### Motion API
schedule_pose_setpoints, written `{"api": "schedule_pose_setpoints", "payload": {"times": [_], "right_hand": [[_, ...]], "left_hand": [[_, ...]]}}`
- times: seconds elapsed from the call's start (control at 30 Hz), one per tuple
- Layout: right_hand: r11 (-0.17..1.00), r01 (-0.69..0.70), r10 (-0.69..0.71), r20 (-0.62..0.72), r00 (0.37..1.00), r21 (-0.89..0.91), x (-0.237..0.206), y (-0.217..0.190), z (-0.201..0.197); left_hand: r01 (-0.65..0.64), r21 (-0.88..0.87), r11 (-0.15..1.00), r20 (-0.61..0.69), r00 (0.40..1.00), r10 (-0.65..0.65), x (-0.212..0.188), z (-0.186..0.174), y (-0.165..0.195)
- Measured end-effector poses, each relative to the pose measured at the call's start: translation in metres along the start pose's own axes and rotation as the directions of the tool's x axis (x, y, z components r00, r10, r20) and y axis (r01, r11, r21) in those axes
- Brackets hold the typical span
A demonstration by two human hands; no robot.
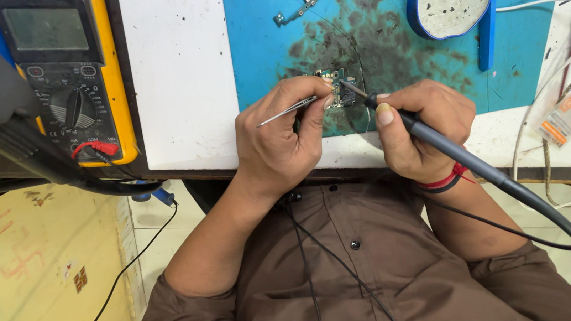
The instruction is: The person uses a soldering iron and tweezers to solder components on a small circuit board, then switches to a hot air gun to reflow solder on a connector. They wipe the board with a cloth and continue soldering other points.
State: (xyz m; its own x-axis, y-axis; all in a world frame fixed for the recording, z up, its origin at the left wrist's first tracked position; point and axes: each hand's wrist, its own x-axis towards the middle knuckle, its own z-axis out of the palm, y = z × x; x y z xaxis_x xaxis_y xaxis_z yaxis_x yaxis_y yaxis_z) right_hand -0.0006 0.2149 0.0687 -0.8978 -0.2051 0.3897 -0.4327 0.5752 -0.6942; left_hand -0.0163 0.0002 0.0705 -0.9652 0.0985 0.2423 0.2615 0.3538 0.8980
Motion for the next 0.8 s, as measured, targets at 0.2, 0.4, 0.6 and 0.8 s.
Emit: {"api": "schedule_pose_setpoints", "payload": {"times": [0.2, 0.4, 0.6, 0.8], "right_hand": [[1.0, 0.009, -0.009, -0.009, 1.0, 0.014, 0.016, -0.013, -0.002], [1.0, 0.01, -0.009, -0.01, 1.0, 0.013, 0.023, -0.019, -0.005], [1.0, 0.018, -0.018, -0.013, 1.0, 0.008, 0.029, -0.024, -0.006], [1.0, 0.009, -0.009, -0.005, 1.0, 0.013, 0.032, -0.027, -0.007]], "left_hand": [[0.001, 0.019, 1.0, -0.006, 1.0, -0.001, 0.01, -0.011, 0.011], [-0.005, 0.023, 1.0, -0.005, 1.0, 0.006, 0.016, -0.018, 0.017], [-0.002, 0.022, 1.0, -0.006, 1.0, 0.002, 0.019, -0.023, 0.02], [-0.009, 0.017, 1.0, -0.008, 1.0, 0.009, 0.021, -0.024, 0.022]]}}
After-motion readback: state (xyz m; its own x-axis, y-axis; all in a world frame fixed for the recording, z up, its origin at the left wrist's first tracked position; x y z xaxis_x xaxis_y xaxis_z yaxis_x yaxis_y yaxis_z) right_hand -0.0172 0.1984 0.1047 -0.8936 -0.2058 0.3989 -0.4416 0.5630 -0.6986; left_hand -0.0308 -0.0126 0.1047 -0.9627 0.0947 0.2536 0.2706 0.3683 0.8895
